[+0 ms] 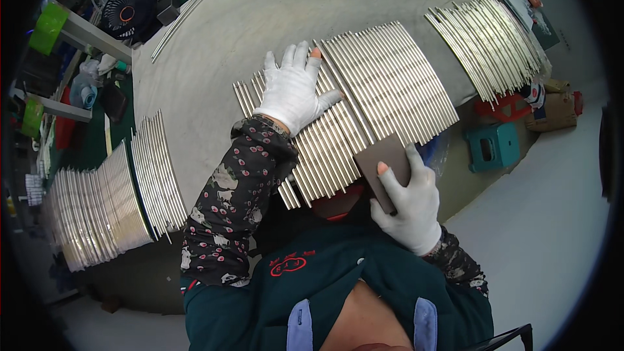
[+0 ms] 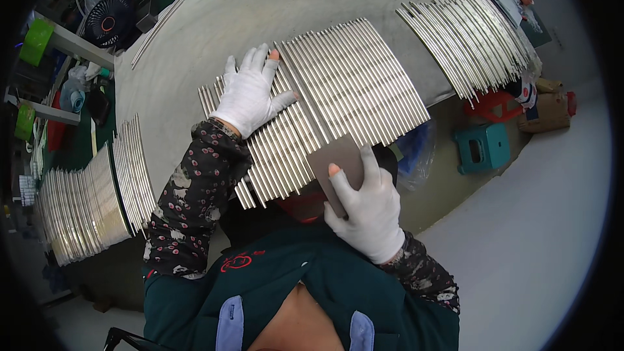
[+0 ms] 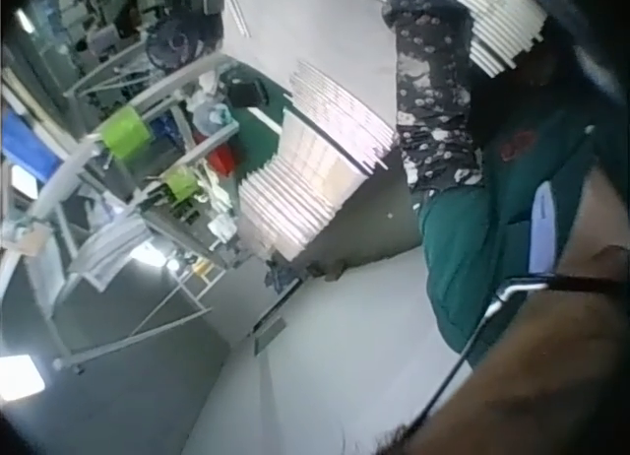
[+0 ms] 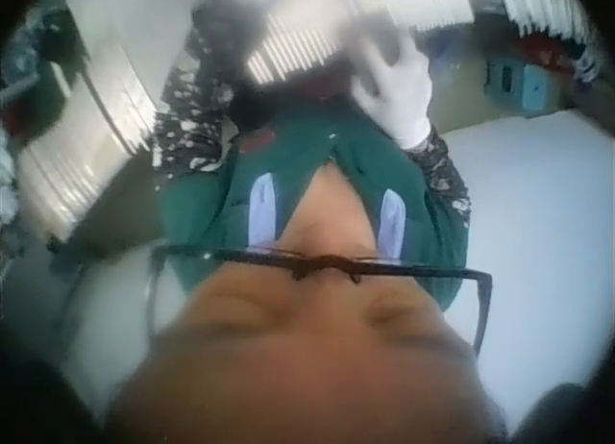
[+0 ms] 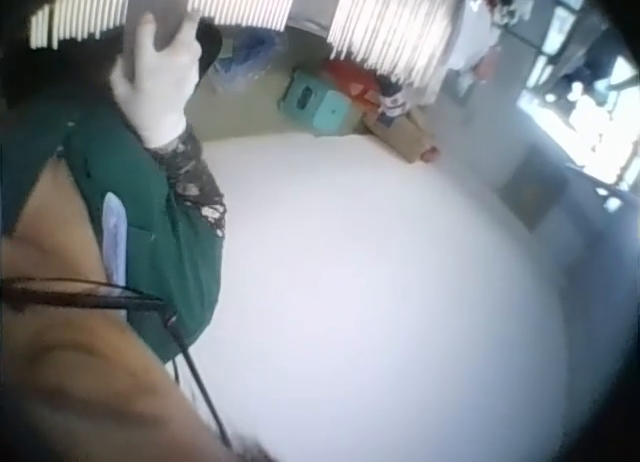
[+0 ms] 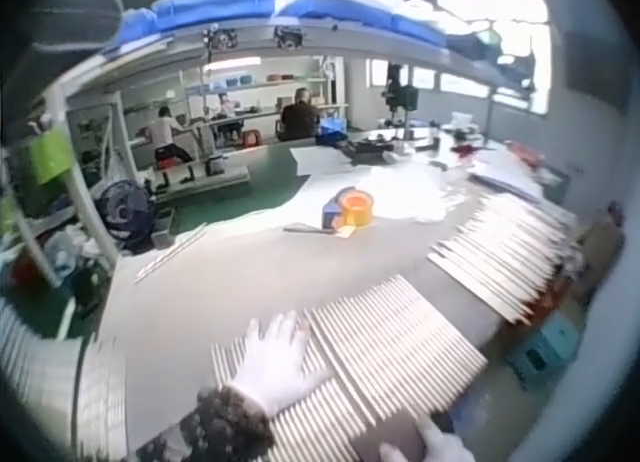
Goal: Sanding and organizing thin metal rods at a workbench.
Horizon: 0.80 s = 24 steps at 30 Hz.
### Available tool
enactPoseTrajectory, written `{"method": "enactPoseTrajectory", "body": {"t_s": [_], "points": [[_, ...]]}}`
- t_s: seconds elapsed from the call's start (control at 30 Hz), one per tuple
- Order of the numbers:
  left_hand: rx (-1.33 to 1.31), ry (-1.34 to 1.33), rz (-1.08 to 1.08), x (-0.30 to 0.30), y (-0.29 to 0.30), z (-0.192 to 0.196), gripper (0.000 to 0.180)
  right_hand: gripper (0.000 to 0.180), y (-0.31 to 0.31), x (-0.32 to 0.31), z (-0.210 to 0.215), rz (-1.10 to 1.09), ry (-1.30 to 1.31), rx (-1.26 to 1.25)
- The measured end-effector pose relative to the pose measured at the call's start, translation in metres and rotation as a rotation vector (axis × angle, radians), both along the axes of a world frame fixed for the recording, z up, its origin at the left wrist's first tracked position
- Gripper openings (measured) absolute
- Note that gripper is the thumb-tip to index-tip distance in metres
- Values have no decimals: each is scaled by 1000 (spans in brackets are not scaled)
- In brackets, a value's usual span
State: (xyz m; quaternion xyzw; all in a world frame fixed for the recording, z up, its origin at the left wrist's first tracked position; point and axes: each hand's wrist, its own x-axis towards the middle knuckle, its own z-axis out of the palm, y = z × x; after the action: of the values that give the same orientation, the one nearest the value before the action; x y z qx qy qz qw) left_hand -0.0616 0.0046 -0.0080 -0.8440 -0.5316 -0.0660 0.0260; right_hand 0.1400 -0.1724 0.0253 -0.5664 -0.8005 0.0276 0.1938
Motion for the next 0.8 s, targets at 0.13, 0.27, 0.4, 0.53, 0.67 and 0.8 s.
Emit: {"method": "enactPoseTrajectory", "body": {"t_s": [0.13, 0.27, 0.4, 0.53, 0.67, 0.8], "points": [[-15, 15, 2, 1, -2, 5, 84, 61, 5, -4, 0, -9, 9, 51], [-5, -4, -13, 1, 4, 0, 83, 60, 14, -8, 0, -33, 24, 54], [-41, 18, 8, 0, 1, 5, 84, 62, -28, 21, 0, 1, 63, -32], [-49, 49, 26, 1, 2, 5, 83, 61, -29, 26, 4, -69, 98, 49], [-53, 49, 23, 5, 4, 4, 83, 61, -18, 21, 4, -102, 89, 48], [-40, 67, 35, 6, 3, 5, 84, 60, -9, 14, 2, -55, 103, 44]]}}
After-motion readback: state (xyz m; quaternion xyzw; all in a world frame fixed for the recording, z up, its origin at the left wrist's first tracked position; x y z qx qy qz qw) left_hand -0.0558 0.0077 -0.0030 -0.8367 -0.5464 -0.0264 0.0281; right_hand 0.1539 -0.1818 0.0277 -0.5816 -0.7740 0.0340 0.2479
